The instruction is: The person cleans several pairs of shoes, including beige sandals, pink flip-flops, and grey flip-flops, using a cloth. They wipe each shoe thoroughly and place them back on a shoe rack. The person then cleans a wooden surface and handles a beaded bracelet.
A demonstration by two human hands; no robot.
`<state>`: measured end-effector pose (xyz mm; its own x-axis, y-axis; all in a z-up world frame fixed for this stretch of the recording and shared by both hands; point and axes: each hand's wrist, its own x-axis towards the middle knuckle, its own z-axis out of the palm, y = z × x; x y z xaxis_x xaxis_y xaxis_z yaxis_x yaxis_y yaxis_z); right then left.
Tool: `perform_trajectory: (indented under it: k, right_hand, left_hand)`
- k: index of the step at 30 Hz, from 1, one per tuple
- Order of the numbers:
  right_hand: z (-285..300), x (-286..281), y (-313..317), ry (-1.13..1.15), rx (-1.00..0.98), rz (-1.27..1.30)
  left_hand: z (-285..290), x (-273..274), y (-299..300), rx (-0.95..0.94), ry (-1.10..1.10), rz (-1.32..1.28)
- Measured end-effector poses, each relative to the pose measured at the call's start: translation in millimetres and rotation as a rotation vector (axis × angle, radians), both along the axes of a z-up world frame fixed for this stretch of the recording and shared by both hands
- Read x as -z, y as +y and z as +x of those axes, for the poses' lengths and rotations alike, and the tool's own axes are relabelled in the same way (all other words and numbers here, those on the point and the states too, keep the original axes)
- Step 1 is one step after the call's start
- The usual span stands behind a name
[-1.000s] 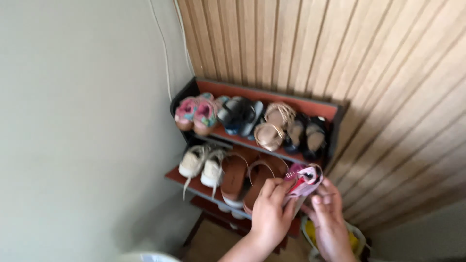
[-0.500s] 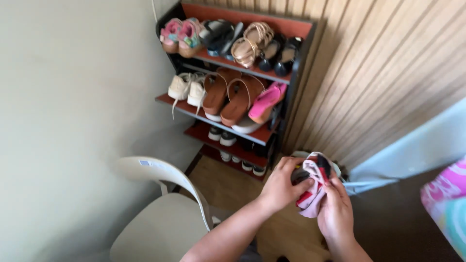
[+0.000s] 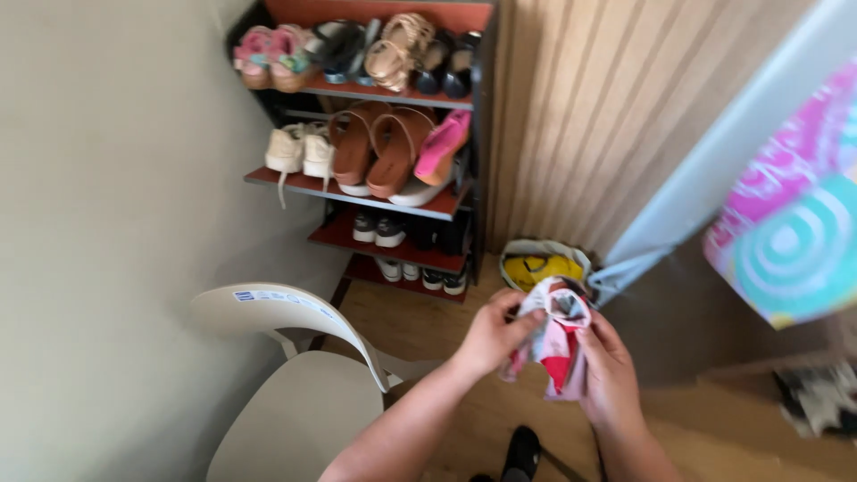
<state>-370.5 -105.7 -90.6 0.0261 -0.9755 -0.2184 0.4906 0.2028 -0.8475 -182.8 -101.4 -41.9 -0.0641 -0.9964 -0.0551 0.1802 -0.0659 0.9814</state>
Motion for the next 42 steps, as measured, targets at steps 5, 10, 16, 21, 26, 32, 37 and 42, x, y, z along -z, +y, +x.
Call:
perform_trajectory:
  k: [5,10,16,21,26,32,37,42]
  right_hand:
    - [23,-30,49,0.023,0.012,0.073]
    - [30,-57,78,0.257,0.051,-0.197]
    - [27,-61,101,0.322,0.219,-0.209]
    - [13,-37,119,0.438,0.249,-0.302]
    - [18,-75,131,0.505,0.221,-0.295]
    - [-8,-62,122,0.274,0.139,-0.217]
    - [-23,-91,119,-0.039,0.054,-0.219]
    - [-47,-107,112,0.049,0.112,-0.264]
  left_hand:
    - [8,2,34,-0.049,-0.343,-0.198]
    - [4,-13,55,-0.145,-0.438,-0.285]
    - [5,-38,66,-0.107,-0.413,-0.191]
    - [-10,-48,76,-0.052,-0.315,-0.173]
    - [-9,-61,91,0.012,-0.198,-0.2]
    - [-7,-40,81,0.195,0.268,-0.108]
    - [-26,-53,82,0.175,0.223,-0.188]
    - [-54,-76,82,0.322,-0.195,-0.256]
